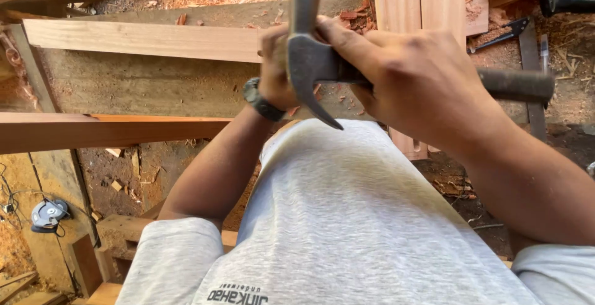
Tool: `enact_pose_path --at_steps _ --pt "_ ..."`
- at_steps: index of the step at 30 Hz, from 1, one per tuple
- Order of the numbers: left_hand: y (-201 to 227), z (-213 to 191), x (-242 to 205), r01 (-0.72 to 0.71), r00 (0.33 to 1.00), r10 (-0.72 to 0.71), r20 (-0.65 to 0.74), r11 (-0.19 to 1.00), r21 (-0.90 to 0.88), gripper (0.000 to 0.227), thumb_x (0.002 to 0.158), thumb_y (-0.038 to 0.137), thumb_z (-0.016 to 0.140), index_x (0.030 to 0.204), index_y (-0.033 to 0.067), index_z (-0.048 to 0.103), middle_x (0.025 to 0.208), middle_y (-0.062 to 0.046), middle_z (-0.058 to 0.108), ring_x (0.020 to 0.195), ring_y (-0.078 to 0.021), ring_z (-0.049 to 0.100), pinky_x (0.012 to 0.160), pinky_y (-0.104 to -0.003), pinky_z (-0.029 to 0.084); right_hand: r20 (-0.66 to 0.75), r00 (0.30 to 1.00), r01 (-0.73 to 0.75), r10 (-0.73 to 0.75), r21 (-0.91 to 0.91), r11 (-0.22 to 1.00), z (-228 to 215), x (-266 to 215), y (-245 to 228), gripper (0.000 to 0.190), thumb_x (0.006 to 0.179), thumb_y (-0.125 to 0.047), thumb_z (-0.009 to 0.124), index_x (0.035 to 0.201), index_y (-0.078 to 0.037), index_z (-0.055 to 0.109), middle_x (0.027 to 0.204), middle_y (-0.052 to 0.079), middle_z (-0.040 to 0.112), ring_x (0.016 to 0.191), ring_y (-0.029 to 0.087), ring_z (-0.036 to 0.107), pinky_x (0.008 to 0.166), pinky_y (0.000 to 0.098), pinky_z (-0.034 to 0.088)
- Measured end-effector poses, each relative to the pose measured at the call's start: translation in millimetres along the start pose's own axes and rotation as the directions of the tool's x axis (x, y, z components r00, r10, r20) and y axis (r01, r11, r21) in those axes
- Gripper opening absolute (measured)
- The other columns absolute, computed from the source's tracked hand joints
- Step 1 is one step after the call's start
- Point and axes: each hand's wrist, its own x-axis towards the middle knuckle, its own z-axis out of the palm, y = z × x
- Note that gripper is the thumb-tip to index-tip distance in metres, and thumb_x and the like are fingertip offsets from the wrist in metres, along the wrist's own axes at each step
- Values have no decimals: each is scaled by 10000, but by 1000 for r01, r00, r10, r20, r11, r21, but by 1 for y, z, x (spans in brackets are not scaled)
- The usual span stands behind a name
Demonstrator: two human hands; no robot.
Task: The person uses a hammer to strike a chisel, carving a rectangular notch into a piece of wood. They repeatedly reposition the chisel and strike it to remove wood chips and deepen the cut.
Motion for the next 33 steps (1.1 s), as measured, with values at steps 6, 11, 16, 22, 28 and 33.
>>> enact_pose_path --at_steps 6,11,16,22,28,33 --pt "-3 46 34 188 982 -180 -56 958 217 280 768 285 785 869 151 561 690 53 623 551 -86 576 438 -261 491 -187 980 -24 68 225 974 -18 -18 11 732 934 -59 815 1631 20 603 1038 297 770 793 390 725 669 485 523" --pt "54 20 79 76 977 -65 -203 996 47 230 899 267 787 764 130 660 707 30 706 622 -78 686 543 -257 548 -215 959 -89 185 392 916 -37 -37 15 674 986 85 784 1634 174 621 1334 339 695 958 350 637 962 433 516" --pt "35 -3 63 19 957 -45 -288 995 -93 60 944 139 705 914 101 671 801 -16 693 613 -103 612 565 -263 516 -190 943 -157 273 469 869 -34 -44 21 595 1142 -38 787 1670 134 575 1119 223 738 861 235 629 856 387 510" --pt "33 -21 59 11 990 -2 -143 998 58 234 938 172 647 772 26 572 710 -79 558 614 -185 510 599 -340 411 -210 964 -74 164 382 921 -39 -41 31 626 1231 -158 825 1712 181 611 1259 280 759 949 304 628 898 436 531" --pt "25 -29 55 -17 997 18 -78 1000 16 154 935 100 640 877 9 529 727 -125 548 627 -229 516 625 -358 415 -254 967 91 17 406 909 -44 -24 26 602 1173 -123 788 1589 261 584 1421 409 689 1235 477 700 1094 508 522" --pt "32 -26 59 69 995 -64 -76 995 67 225 922 130 642 741 15 572 682 -84 539 614 -191 500 605 -341 409 -204 978 108 -29 391 914 -47 -15 22 638 1106 -149 807 1594 163 538 1546 370 678 1282 475 733 1042 511 560"
